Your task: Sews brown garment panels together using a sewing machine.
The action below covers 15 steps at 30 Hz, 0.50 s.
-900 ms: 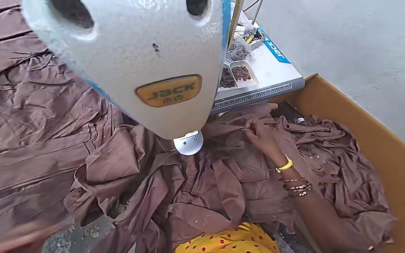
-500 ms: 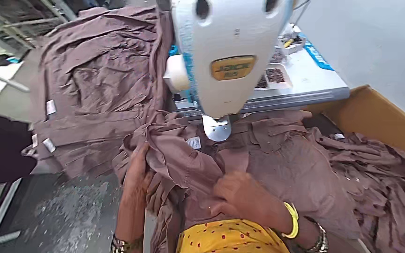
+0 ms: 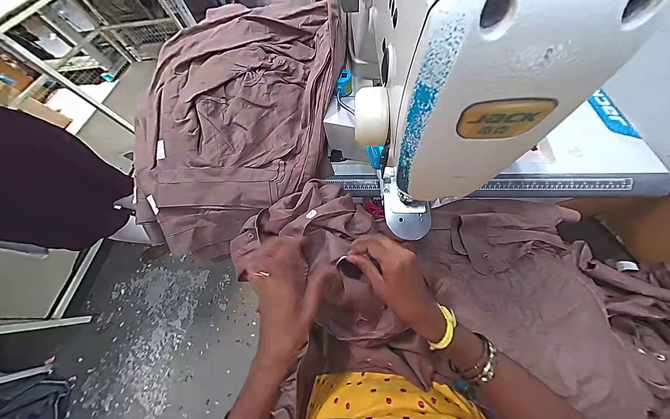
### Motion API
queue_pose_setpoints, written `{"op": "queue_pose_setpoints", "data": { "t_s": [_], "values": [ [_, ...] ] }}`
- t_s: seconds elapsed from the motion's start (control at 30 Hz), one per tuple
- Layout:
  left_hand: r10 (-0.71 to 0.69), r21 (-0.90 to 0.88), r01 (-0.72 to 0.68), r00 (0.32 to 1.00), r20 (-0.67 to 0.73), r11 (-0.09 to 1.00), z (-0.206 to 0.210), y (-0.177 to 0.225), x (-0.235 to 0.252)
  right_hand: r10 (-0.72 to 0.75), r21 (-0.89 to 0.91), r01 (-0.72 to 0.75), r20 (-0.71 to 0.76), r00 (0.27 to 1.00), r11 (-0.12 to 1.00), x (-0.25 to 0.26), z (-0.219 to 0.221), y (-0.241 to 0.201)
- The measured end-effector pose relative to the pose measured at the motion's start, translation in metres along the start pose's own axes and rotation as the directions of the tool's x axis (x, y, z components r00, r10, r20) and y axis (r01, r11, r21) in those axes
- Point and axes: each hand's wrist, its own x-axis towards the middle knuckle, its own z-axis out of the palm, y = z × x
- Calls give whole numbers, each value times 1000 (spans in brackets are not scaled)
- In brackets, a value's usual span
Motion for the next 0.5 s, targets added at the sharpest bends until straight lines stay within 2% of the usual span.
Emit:
{"op": "queue_pose_setpoints", "data": {
  "t_s": [0.07,0.13,0.17,0.23,0.3,0.37,0.5],
  "values": [
    [169,-4,-170,979,113,985,12,17,-5,-144,-106,138,-47,988,985,1,-14,-15],
    [246,-177,-213,951,189,961,29,17,4,-247,-172,233,-66,967,957,3,-37,-25],
    [295,-311,-217,927,231,925,34,16,13,-244,-174,227,-81,966,958,6,-50,-26],
    [333,-512,-127,882,333,849,40,19,29,-163,-158,144,-116,980,977,11,-76,-18],
    [300,-604,21,854,425,797,47,29,43,-64,-109,48,-144,988,993,14,-92,0],
    [252,-588,64,862,440,806,55,39,57,35,-73,-48,-167,985,996,17,-96,18],
    [63,-333,102,890,451,937,62,57,81,198,20,-199,-246,949,980,23,-95,38]
  ]
}}
